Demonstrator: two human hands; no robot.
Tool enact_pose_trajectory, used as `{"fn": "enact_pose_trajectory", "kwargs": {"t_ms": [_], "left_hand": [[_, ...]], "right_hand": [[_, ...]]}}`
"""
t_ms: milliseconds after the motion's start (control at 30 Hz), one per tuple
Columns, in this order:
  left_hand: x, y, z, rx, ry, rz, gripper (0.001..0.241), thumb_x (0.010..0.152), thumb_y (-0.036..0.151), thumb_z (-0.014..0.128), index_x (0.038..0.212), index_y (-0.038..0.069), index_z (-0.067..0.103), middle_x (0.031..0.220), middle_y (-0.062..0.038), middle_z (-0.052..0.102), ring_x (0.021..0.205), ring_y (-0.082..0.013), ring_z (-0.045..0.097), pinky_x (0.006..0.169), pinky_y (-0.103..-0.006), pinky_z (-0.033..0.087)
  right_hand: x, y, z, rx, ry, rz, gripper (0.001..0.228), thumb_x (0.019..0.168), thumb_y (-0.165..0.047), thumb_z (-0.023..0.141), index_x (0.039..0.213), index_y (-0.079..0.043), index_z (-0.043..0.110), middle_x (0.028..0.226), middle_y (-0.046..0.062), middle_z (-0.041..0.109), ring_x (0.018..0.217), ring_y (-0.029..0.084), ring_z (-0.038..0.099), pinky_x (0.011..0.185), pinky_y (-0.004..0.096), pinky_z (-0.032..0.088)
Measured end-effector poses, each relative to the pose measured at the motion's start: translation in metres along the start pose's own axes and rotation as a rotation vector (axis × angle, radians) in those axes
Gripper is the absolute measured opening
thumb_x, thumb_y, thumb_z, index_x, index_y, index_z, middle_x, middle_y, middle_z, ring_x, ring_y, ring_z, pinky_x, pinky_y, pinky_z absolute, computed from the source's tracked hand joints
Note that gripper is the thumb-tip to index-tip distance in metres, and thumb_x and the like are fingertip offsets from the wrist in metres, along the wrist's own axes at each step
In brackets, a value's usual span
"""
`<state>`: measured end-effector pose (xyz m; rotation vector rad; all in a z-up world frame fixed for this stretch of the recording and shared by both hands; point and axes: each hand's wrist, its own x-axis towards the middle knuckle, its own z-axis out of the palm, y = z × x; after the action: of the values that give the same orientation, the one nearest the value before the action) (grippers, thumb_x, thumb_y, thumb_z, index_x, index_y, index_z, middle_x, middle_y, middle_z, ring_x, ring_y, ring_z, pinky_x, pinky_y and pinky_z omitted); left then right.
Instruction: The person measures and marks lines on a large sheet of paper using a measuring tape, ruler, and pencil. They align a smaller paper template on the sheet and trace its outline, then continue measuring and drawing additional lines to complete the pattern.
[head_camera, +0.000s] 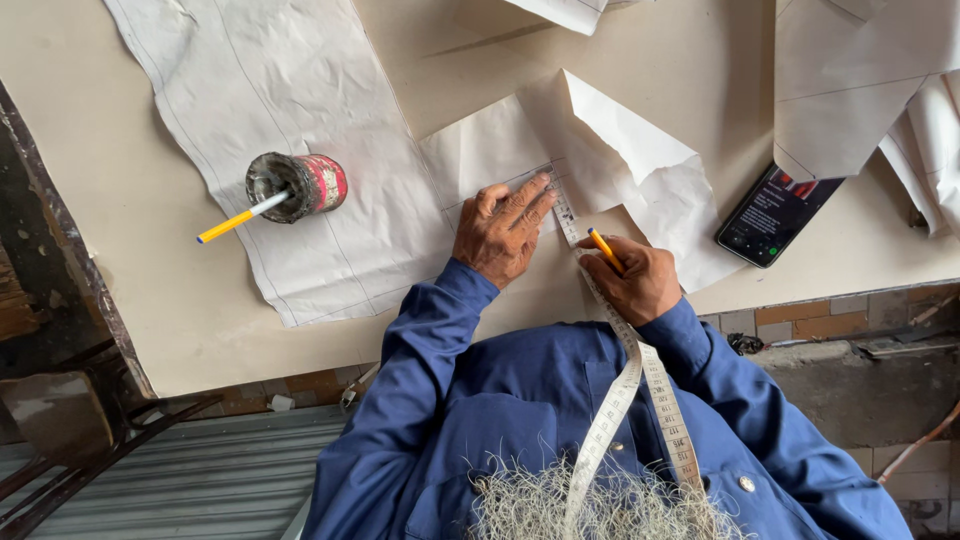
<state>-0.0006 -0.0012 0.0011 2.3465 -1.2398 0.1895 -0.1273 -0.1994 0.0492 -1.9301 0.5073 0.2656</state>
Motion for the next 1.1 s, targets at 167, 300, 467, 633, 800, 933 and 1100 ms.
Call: {"fn": "enact_pose_trajectory", "kwargs": {"t_ms": [167, 300, 467, 633, 800, 933, 1100], "left_hand": [[0.0, 0.0, 0.0, -0.01, -0.021, -0.026, 0.039, 0.095, 0.018, 0.072, 0.134, 0.019, 0.071, 0.15, 0.005, 0.058, 0.113, -0.0222, 0.051, 0.1, -0.0357, 0.045], [0.0, 0.001, 0.0, -0.008, -0.012, -0.027, 0.041, 0.096, 0.019, 0.071, 0.137, 0.019, 0.069, 0.151, 0.006, 0.056, 0.112, -0.0222, 0.05, 0.1, -0.0357, 0.045], [-0.002, 0.0, 0.002, 0.011, -0.028, -0.034, 0.045, 0.097, 0.02, 0.068, 0.141, 0.016, 0.066, 0.153, 0.005, 0.055, 0.112, -0.0225, 0.05, 0.099, -0.036, 0.045], [-0.003, -0.001, 0.005, 0.025, -0.026, -0.022, 0.045, 0.099, 0.021, 0.067, 0.143, 0.016, 0.064, 0.155, 0.005, 0.053, 0.113, -0.0219, 0.049, 0.099, -0.0357, 0.045], [-0.005, -0.002, 0.007, 0.034, -0.041, -0.025, 0.046, 0.099, 0.021, 0.066, 0.145, 0.016, 0.062, 0.156, 0.005, 0.051, 0.113, -0.0215, 0.05, 0.099, -0.0359, 0.045], [-0.004, -0.003, 0.007, 0.047, -0.062, -0.006, 0.047, 0.098, 0.021, 0.068, 0.145, 0.021, 0.062, 0.158, 0.005, 0.048, 0.114, -0.0222, 0.049, 0.099, -0.0369, 0.046], [-0.003, -0.001, 0.005, 0.064, -0.074, -0.001, 0.054, 0.091, 0.019, 0.07, 0.144, 0.027, 0.063, 0.157, 0.005, 0.048, 0.114, -0.0232, 0.049, 0.096, -0.0375, 0.046]], "right_hand": [[0.001, 0.002, 0.002, 0.001, 0.007, -0.022, 0.025, 0.094, -0.022, 0.074, 0.116, -0.009, 0.077, 0.067, 0.003, 0.067, 0.06, 0.007, 0.057, 0.057, 0.026, 0.051], [0.002, 0.003, 0.002, 0.002, 0.018, -0.071, 0.025, 0.094, -0.021, 0.074, 0.116, -0.009, 0.076, 0.075, 0.002, 0.072, 0.065, 0.005, 0.063, 0.062, 0.025, 0.055], [0.003, 0.003, 0.003, -0.019, 0.018, -0.041, 0.025, 0.094, -0.02, 0.074, 0.117, -0.01, 0.076, 0.078, 0.005, 0.075, 0.067, 0.007, 0.066, 0.064, 0.025, 0.056], [0.004, 0.001, 0.003, -0.013, 0.016, -0.046, 0.026, 0.093, -0.02, 0.074, 0.117, -0.01, 0.077, 0.08, 0.004, 0.076, 0.067, 0.007, 0.067, 0.064, 0.025, 0.057], [0.004, 0.001, 0.003, -0.006, 0.014, -0.038, 0.025, 0.094, -0.02, 0.074, 0.117, -0.01, 0.077, 0.078, 0.003, 0.075, 0.067, 0.007, 0.066, 0.064, 0.025, 0.057], [0.004, 0.001, 0.002, -0.005, 0.014, -0.061, 0.025, 0.095, -0.02, 0.073, 0.117, -0.01, 0.076, 0.078, 0.003, 0.075, 0.066, 0.006, 0.066, 0.063, 0.025, 0.057], [0.003, -0.003, -0.008, -0.097, 0.036, -0.221, 0.027, 0.1, -0.024, 0.068, 0.117, -0.005, 0.075, 0.079, 0.007, 0.07, 0.064, 0.012, 0.064, 0.059, 0.027, 0.055]]}}
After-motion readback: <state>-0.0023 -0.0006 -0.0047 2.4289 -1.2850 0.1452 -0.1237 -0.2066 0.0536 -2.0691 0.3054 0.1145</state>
